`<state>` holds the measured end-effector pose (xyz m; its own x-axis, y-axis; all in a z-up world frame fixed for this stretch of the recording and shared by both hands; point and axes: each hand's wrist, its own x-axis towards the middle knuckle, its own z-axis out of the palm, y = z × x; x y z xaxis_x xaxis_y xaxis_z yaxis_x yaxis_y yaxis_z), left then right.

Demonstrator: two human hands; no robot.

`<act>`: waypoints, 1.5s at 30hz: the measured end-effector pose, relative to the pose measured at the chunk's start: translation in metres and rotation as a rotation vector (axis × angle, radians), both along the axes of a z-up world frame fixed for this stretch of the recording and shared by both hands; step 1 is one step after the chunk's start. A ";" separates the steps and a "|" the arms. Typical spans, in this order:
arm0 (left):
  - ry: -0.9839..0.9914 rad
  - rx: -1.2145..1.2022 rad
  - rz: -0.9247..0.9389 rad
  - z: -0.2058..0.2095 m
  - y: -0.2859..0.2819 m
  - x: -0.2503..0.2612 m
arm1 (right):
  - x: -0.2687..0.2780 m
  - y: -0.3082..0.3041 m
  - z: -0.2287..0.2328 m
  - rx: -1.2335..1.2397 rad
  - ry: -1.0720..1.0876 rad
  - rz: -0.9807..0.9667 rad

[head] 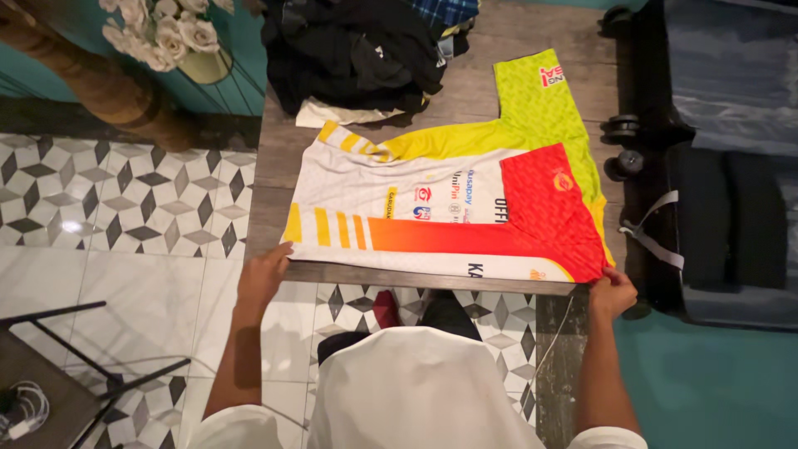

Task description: The person folds two different t-shirts on a wooden table and places them into an open suitcase. The first shirt is white with red and yellow accents, and the second is white with a yellow geometric pattern. The person smooths and folds each shirt neatly before packing.

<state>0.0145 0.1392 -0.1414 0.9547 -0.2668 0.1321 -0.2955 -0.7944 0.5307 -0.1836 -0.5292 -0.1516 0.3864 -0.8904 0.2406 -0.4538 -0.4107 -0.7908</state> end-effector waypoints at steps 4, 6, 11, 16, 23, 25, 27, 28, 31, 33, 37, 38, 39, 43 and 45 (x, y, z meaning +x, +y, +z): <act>-0.181 0.085 -0.103 0.000 -0.010 -0.022 | -0.006 0.005 -0.007 -0.205 0.333 -0.061; -0.259 0.175 0.010 0.007 -0.032 -0.028 | 0.000 0.017 -0.010 -0.336 0.463 -0.060; -0.263 -0.095 -0.102 0.002 -0.105 -0.017 | 0.060 0.119 -0.016 -0.593 0.292 0.406; -0.227 0.075 -0.250 -0.003 -0.167 -0.034 | 0.080 0.229 0.001 -0.494 0.323 0.866; -0.197 0.184 -0.242 -0.002 -0.143 -0.014 | 0.070 0.228 -0.001 -0.447 0.489 0.939; -0.204 0.208 -0.217 -0.001 -0.127 0.002 | 0.071 0.215 -0.003 -0.456 0.502 0.900; -0.212 0.237 -0.209 0.000 -0.115 0.018 | 0.070 0.205 -0.005 -0.472 0.484 0.843; -0.216 0.251 -0.206 0.000 -0.110 0.022 | 0.069 0.201 -0.006 -0.474 0.496 0.846; -0.225 0.202 -0.174 -0.001 -0.106 0.026 | 0.069 0.197 -0.007 -0.477 0.515 0.855; -0.192 0.192 -0.153 -0.001 -0.104 0.024 | 0.070 0.197 -0.006 -0.472 0.506 0.865; -0.188 0.208 -0.133 -0.001 -0.098 0.022 | 0.075 0.201 -0.003 -0.475 0.512 0.868; -0.186 0.209 -0.125 -0.001 -0.096 0.022 | 0.077 0.202 -0.003 -0.471 0.515 0.874; -0.184 0.211 -0.121 -0.001 -0.093 0.021 | 0.078 0.204 -0.002 -0.464 0.521 0.877; -0.205 0.217 -0.132 -0.001 -0.087 0.021 | 0.075 0.214 0.004 -0.435 0.478 0.869; -0.170 0.213 -0.131 -0.002 -0.088 0.021 | 0.069 0.216 0.006 -0.414 0.476 0.857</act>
<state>0.0353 0.0514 -0.1431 0.8791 -0.4254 0.2153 -0.4735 -0.8317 0.2900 -0.1148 -0.3127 -0.1452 0.9797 -0.1597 0.1215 -0.1111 -0.9360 -0.3341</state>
